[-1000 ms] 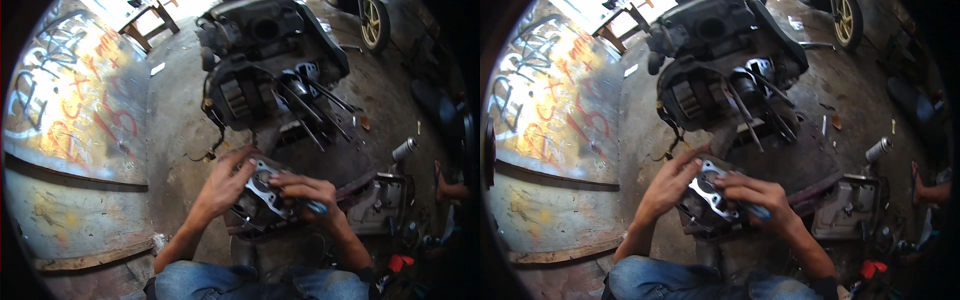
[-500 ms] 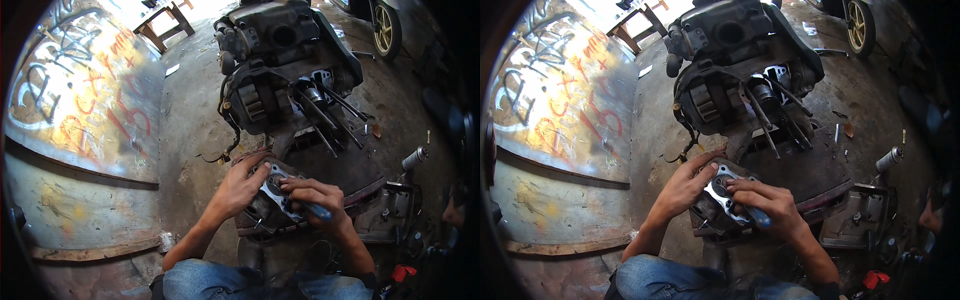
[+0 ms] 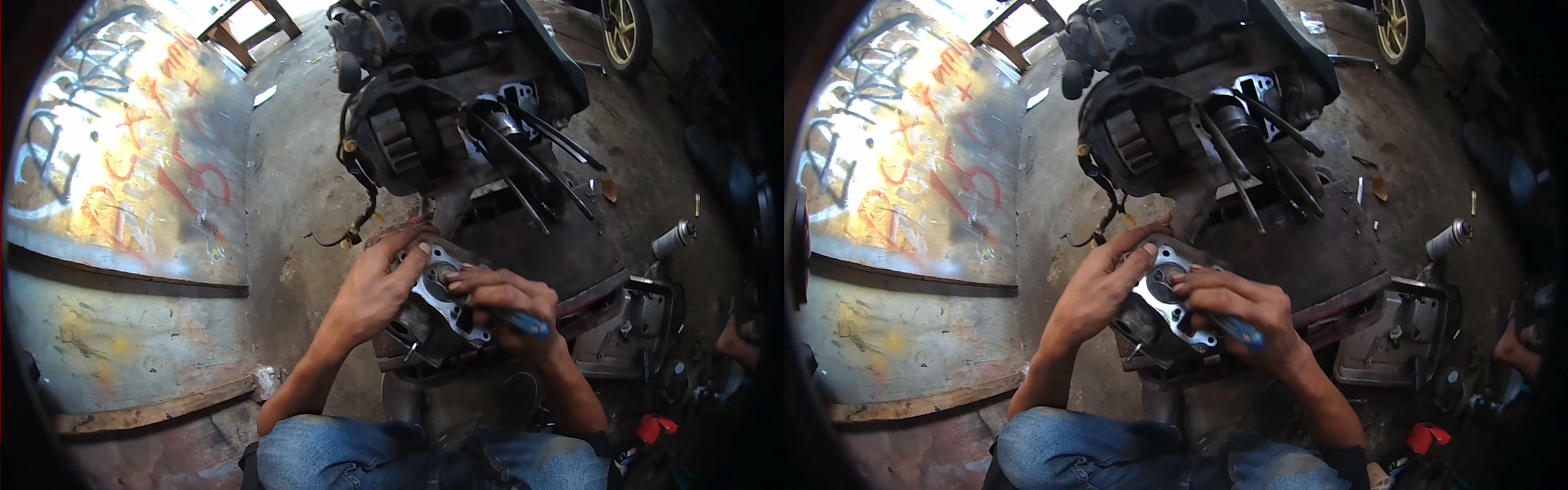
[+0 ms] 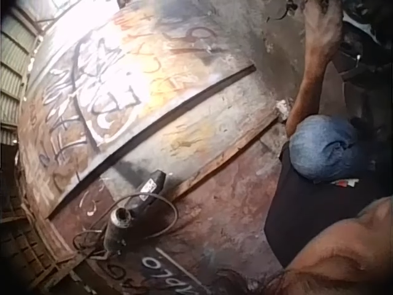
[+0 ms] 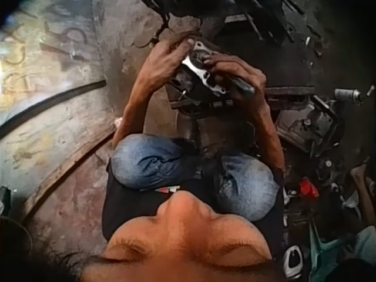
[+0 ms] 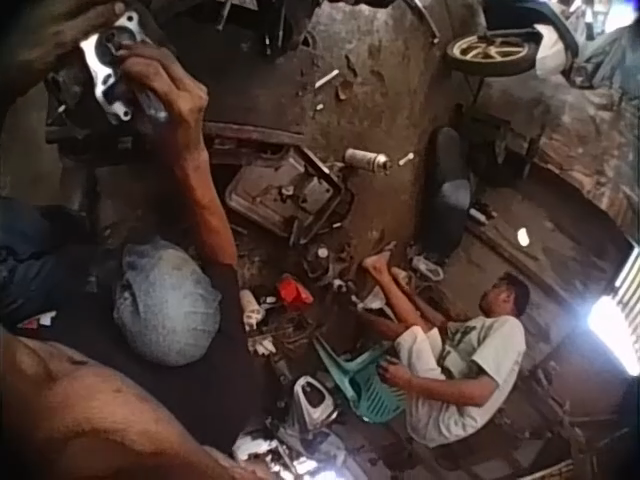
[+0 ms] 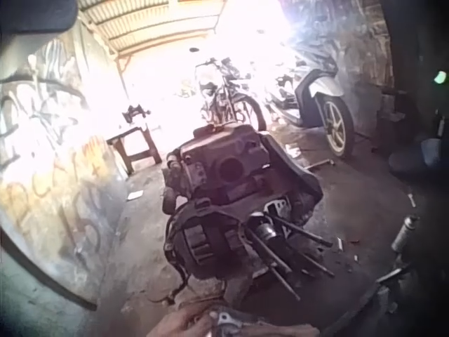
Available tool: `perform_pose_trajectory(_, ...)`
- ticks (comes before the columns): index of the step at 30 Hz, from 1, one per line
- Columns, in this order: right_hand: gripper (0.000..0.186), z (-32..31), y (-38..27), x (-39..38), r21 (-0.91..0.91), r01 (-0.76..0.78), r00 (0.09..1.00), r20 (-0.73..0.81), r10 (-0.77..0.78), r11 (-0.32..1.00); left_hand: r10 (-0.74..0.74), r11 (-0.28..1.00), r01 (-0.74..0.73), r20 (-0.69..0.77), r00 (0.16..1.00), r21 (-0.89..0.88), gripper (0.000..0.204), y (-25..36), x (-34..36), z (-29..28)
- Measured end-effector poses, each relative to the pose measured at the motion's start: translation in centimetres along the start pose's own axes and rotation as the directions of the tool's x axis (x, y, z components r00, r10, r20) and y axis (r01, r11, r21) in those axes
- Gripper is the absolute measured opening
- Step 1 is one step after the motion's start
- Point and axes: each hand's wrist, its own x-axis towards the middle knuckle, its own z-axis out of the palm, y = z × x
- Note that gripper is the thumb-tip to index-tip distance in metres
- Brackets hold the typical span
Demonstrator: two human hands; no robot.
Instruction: Inspecting and marking components of a motorcycle cylinder head.
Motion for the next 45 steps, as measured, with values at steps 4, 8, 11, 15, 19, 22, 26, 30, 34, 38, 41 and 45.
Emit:
perform_pose_trajectory(4, 0.013, 0.4, 1.0, -0.7, 0.343, -0.139, 0.983, -0.066, 0.172, 0.929, -0.002, 1.000, 0.002, -0.008, 1.000, 0.002, 0.050, -0.1, -0.1, -0.4)
perform_pose_trajectory(8, 0.010, 1.3, -0.1, -0.4, 0.569, -0.215, 0.917, -0.163, 0.365, 0.794, 0.010, 1.000, -0.009, -0.021, 1.000, 0.015, 0.050, -0.2, -0.1, -0.3)
perform_pose_trajectory(11, 0.009, 1.5, 0.1, -0.2, 0.429, -0.245, 0.928, -0.155, 0.339, 0.869, 0.016, 0.999, -0.016, -0.016, 1.000, -0.031, 0.049, -0.1, 0.0, 0.0)
perform_pose_trajectory(15, 0.013, 2.2, 0.1, -0.7, 0.352, -0.234, 0.916, -0.232, 0.327, 0.906, 0.002, 1.000, -0.002, -0.013, 1.000, -0.013, 0.049, -0.1, 0.1, -0.1)
perform_pose_trajectory(19, 0.014, 2.3, -0.2, 0.4, 0.371, -0.311, 0.875, -0.249, 0.416, 0.875, -0.013, 0.999, 0.013, -0.009, 1.000, -0.040, 0.049, -0.1, -0.1, 0.0)
perform_pose_trajectory(22, 0.013, 2.5, -0.1, 0.3, 0.414, -0.299, 0.875, -0.239, 0.420, 0.859, 0.000, 0.998, -0.001, -0.019, 1.000, -0.065, 0.050, -0.5, 0.0, -0.2)
perform_pose_trajectory(26, 0.011, 2.5, 0.2, -0.2, 0.366, -0.238, 0.916, -0.224, 0.333, 0.900, 0.007, 1.000, -0.008, -0.021, 1.000, -0.022, 0.050, -0.2, 0.0, -0.2)
perform_pose_trajectory(30, 0.011, 2.6, 0.4, 0.2, 0.380, -0.273, 0.875, -0.282, 0.393, 0.883, -0.051, 0.993, 0.046, -0.045, 0.998, -0.112, 0.045, 0.6, -0.4, 0.2)
perform_pose_trajectory(34, 0.010, 3.0, 1.0, -0.2, 0.465, -0.179, 0.886, -0.307, 0.348, 0.867, -0.027, 0.996, 0.023, -0.053, 0.998, -0.087, 0.045, 0.1, -0.1, 0.2)
perform_pose_trajectory(38, 0.010, 2.8, 1.3, -0.5, 0.480, -0.141, 0.916, -0.270, 0.299, 0.866, -0.023, 0.998, 0.020, -0.061, 0.998, -0.059, 0.045, 0.1, -0.2, 0.0)
perform_pose_trajectory(41, 0.011, 2.6, 0.6, -0.4, 0.431, -0.190, 0.908, -0.265, 0.325, 0.882, -0.024, 0.998, 0.022, -0.037, 0.999, -0.064, 0.047, 0.2, -0.2, 0.0)
perform_pose_trajectory(45, 0.011, 3.4, 0.7, -0.2, 0.357, -0.235, 0.880, -0.318, 0.354, 0.904, -0.039, 0.999, 0.039, -0.014, 0.999, -0.022, 0.050, -0.4, 0.0, -0.3)
